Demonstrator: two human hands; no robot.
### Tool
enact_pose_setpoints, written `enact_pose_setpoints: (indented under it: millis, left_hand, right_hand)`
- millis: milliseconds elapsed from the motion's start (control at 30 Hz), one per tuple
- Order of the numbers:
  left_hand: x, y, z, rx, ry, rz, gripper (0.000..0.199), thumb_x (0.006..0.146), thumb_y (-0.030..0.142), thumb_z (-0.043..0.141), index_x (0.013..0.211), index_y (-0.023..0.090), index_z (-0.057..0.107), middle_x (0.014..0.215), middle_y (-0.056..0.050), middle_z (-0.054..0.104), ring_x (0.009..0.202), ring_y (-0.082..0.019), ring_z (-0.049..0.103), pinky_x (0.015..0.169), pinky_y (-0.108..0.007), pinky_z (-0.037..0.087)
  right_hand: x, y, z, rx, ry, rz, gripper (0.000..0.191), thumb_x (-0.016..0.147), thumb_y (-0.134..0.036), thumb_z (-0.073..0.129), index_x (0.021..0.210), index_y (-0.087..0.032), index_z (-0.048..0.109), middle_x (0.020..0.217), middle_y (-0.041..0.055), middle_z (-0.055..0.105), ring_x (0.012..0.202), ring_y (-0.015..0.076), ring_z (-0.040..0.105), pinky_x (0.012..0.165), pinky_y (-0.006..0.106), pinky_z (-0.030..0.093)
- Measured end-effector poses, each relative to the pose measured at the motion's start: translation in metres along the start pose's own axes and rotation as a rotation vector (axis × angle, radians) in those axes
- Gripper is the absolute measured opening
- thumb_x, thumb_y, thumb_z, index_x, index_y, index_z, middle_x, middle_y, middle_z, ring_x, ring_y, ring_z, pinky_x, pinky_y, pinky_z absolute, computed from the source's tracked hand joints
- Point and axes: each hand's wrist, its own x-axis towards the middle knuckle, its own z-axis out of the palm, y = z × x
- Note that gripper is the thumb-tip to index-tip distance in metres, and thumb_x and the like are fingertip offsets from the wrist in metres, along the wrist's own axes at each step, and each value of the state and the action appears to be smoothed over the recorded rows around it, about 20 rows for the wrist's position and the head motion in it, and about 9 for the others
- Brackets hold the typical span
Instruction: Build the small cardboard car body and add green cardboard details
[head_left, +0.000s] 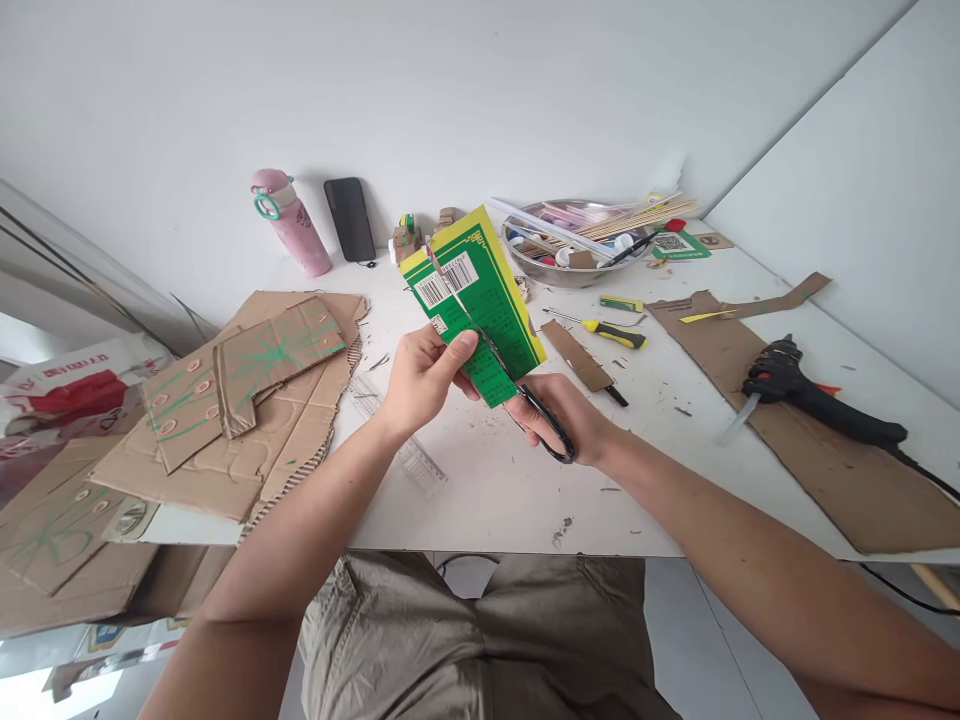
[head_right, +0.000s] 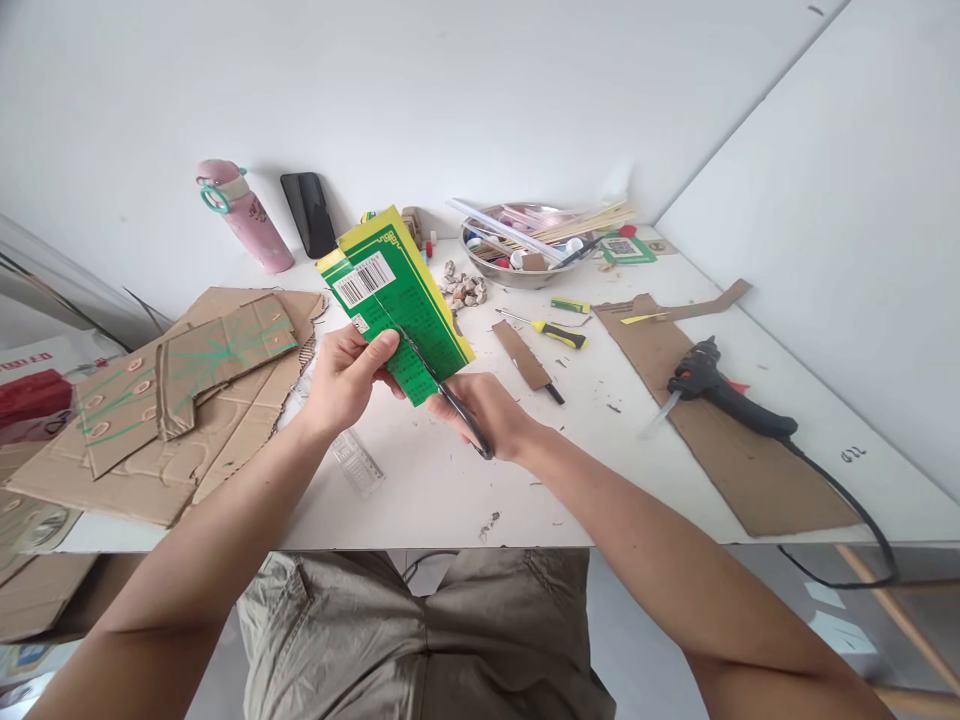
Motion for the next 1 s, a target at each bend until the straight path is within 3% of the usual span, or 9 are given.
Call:
enact_pose_setpoints:
  millis: [400,633,700,800,900,1000]
  left_hand:
    - [0.0,-0.005,0.005,-0.074,0.007,-0.001,0.068,0.077,0.087,0.075,0.075,0.02,0.065,0.057,0.0,0.07,0.051,-0.019,0.073,0.052,-0.031,0.067]
    - [0.001,-0.006,0.007,-0.101,0.01,0.04,0.071,0.074,0.089,0.076,0.064,0.02,0.063,0.052,-0.001,0.066,0.047,-0.018,0.069,0.047,-0.029,0.061]
    - [0.002,-0.009,0.007,-0.134,0.057,0.084,0.07,0.072,0.087,0.079,0.061,0.02,0.059,0.05,0.002,0.06,0.043,-0.014,0.061,0.044,-0.027,0.057]
    - [0.006,-0.015,0.006,-0.222,0.219,0.152,0.073,0.066,0.082,0.087,0.055,0.022,0.049,0.045,0.008,0.046,0.037,-0.008,0.046,0.038,-0.023,0.043]
    - [0.01,-0.021,0.001,-0.318,0.375,0.164,0.07,0.069,0.065,0.095,0.054,0.021,0.042,0.047,0.008,0.04,0.04,-0.006,0.042,0.039,-0.021,0.037]
    - [0.01,-0.023,-0.005,-0.365,0.389,0.092,0.064,0.073,0.046,0.096,0.053,0.021,0.041,0.049,0.008,0.043,0.043,-0.007,0.043,0.043,-0.021,0.038]
  right_hand:
    - [0.0,0.006,0.0,0.017,0.023,-0.012,0.068,0.079,-0.09,0.061,0.064,-0.026,0.048,0.044,-0.0059,0.038,0.037,0.0134,0.042,0.04,0.03,0.03]
    - [0.002,0.005,-0.004,0.048,-0.012,-0.019,0.078,0.069,-0.101,0.063,0.063,-0.025,0.046,0.048,-0.0069,0.038,0.035,0.0112,0.041,0.036,0.029,0.031]
    - [0.004,0.012,-0.007,0.059,-0.023,-0.042,0.082,0.064,-0.106,0.061,0.061,-0.025,0.046,0.049,-0.0067,0.038,0.034,0.0109,0.04,0.033,0.029,0.03]
    - [0.007,0.025,-0.012,0.077,-0.017,-0.067,0.083,0.061,-0.106,0.063,0.057,-0.026,0.044,0.049,-0.006,0.039,0.033,0.0105,0.04,0.029,0.029,0.029]
    - [0.007,0.029,-0.017,0.087,-0.004,-0.097,0.082,0.063,-0.105,0.064,0.056,-0.026,0.044,0.048,-0.0051,0.04,0.035,0.0111,0.04,0.03,0.029,0.032]
    - [0.004,0.02,-0.023,0.04,0.126,-0.16,0.082,0.068,-0.106,0.058,0.056,-0.026,0.046,0.045,-0.0027,0.044,0.036,0.0136,0.045,0.036,0.031,0.039]
